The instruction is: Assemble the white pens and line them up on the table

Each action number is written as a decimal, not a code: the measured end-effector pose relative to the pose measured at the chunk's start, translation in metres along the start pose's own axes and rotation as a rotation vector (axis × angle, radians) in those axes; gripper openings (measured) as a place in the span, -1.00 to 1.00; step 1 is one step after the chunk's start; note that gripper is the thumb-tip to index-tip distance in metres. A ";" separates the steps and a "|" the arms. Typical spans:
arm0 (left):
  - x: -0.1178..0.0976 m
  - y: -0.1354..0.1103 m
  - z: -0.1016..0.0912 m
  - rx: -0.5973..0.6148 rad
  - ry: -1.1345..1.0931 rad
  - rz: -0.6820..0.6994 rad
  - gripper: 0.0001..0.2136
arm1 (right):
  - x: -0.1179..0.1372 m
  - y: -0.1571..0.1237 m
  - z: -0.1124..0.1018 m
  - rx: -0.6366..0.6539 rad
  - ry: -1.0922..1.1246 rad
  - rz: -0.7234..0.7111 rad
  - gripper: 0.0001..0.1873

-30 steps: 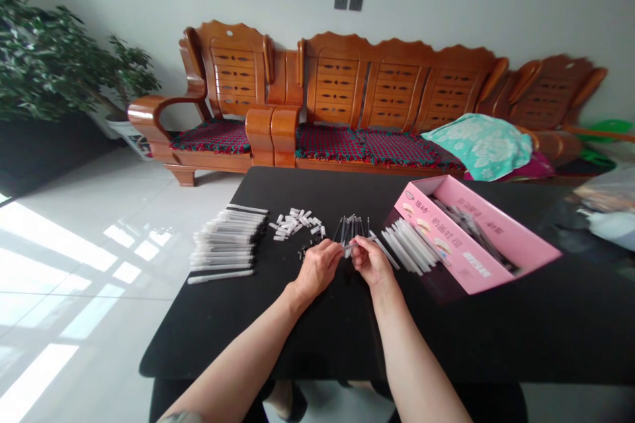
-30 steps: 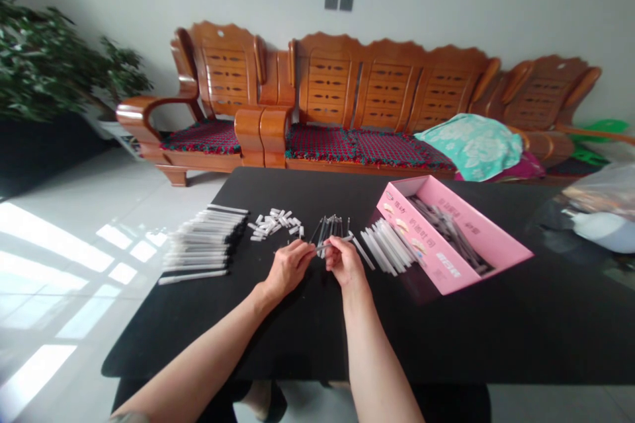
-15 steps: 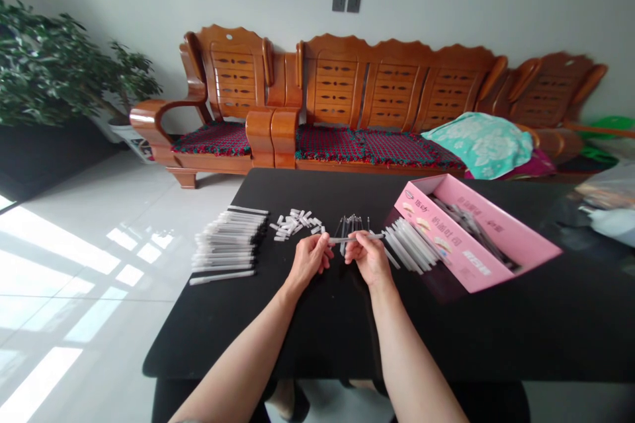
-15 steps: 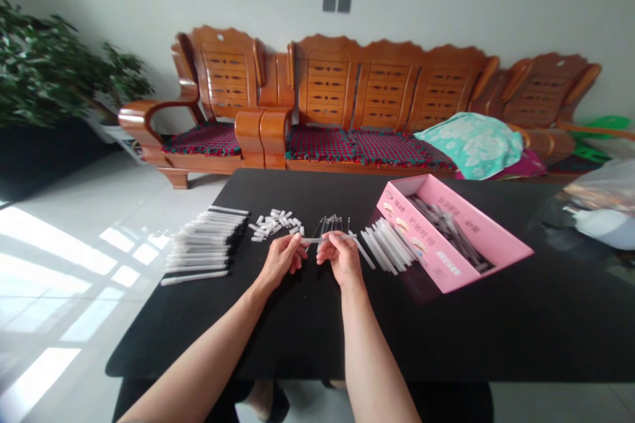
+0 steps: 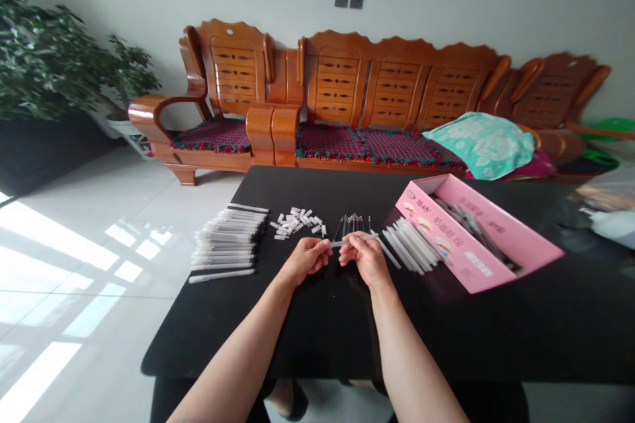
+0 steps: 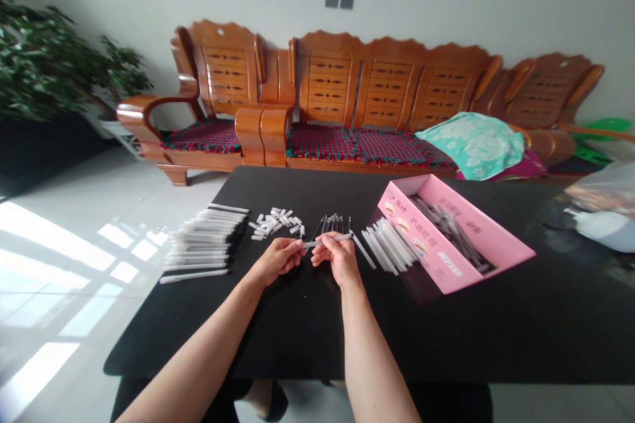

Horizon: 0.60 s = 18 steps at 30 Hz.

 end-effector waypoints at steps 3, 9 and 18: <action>-0.001 0.000 0.005 -0.009 -0.055 0.041 -0.56 | -0.002 0.001 -0.003 -0.048 0.031 0.006 -0.75; -0.002 0.000 0.017 -0.126 0.064 0.221 -0.58 | -0.006 0.002 -0.010 -0.146 0.120 0.004 -0.74; -0.023 -0.002 -0.022 -0.318 0.191 0.350 -0.65 | -0.001 0.002 -0.008 -0.110 0.134 -0.004 -0.50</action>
Point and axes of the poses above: each hand's wrist, its own y-axis towards the middle knuckle, its own z-axis out of the palm, x = y × z, the point moved 5 cm from there along y, towards the middle knuckle, and after that the axes turned 1 degree about x, right-handed, at the moved point
